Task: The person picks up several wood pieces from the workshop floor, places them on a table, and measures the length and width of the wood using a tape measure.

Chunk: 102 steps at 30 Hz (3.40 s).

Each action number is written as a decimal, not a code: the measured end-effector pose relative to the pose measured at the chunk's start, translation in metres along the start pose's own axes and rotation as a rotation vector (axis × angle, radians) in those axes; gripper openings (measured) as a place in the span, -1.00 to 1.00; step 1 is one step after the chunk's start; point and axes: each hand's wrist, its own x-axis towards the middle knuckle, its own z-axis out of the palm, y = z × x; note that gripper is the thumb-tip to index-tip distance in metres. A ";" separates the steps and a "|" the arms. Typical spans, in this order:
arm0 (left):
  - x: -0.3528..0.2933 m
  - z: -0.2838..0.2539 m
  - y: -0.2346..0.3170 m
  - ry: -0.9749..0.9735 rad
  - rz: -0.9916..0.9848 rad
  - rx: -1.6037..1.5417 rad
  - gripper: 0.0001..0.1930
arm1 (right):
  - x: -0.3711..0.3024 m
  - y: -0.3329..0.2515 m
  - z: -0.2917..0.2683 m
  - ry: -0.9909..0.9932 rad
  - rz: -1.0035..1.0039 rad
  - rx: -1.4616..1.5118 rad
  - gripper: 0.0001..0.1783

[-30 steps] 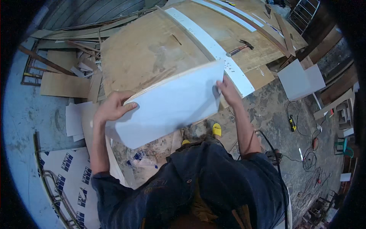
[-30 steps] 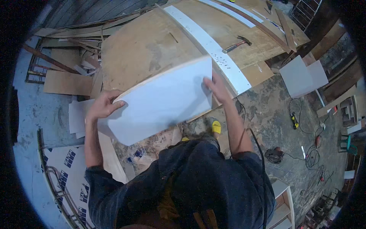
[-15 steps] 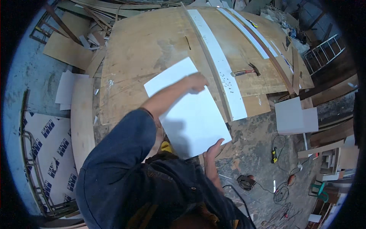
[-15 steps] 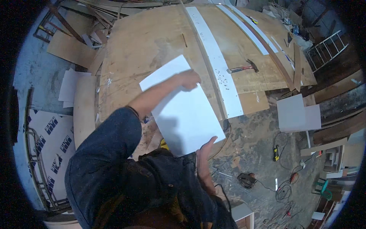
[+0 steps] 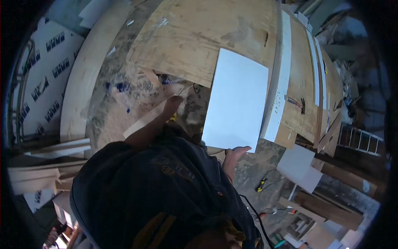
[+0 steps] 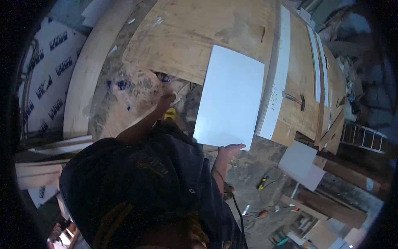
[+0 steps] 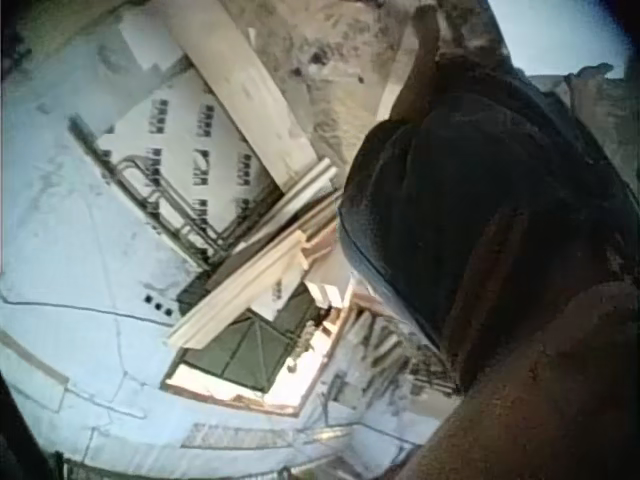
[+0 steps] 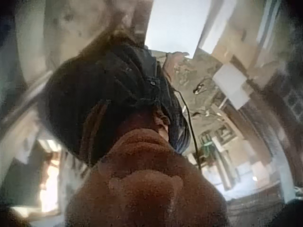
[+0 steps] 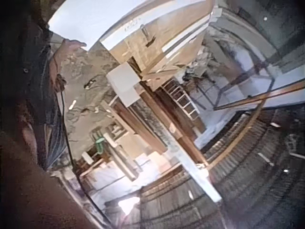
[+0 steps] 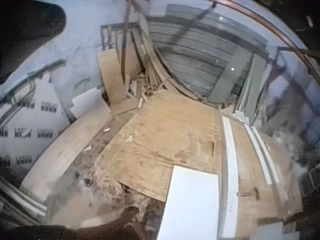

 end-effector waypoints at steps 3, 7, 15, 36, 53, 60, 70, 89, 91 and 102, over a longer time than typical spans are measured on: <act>0.022 0.029 0.002 -0.206 -0.151 -0.235 -0.63 | 0.027 0.010 -0.008 -0.051 -0.021 0.027 -0.01; 0.061 0.101 0.009 -0.317 -0.528 -0.309 -0.53 | 0.034 0.011 -0.011 -0.051 -0.039 0.072 -0.12; 0.095 0.167 0.037 -0.143 -0.628 -0.799 -0.45 | 0.061 0.023 -0.055 -0.165 0.091 0.050 -0.37; 0.045 0.100 0.056 0.086 0.330 0.425 -0.60 | 0.093 0.102 -0.118 -0.289 0.027 -0.731 -0.26; 0.157 0.176 0.123 -0.064 0.284 1.106 -0.26 | 0.013 0.056 -0.019 -0.162 -0.065 -0.377 -0.55; 0.140 0.187 0.133 -0.090 0.567 1.072 -0.35 | -0.013 0.047 0.017 -0.034 -0.238 -0.509 -0.65; 0.223 0.209 0.161 -0.019 0.573 1.059 -0.40 | 0.040 0.014 0.092 -0.142 -0.295 -0.622 -0.72; 0.315 0.216 0.184 0.082 0.613 1.075 -0.43 | 0.069 -0.007 0.175 -0.366 -0.311 -0.572 -0.81; 0.319 0.218 0.188 0.082 0.580 1.117 -0.44 | 0.070 -0.005 0.183 -0.351 -0.307 -0.512 -0.79; 0.373 0.226 0.200 0.204 0.732 1.110 -0.45 | 0.092 -0.015 0.230 -0.394 -0.459 -0.477 -0.78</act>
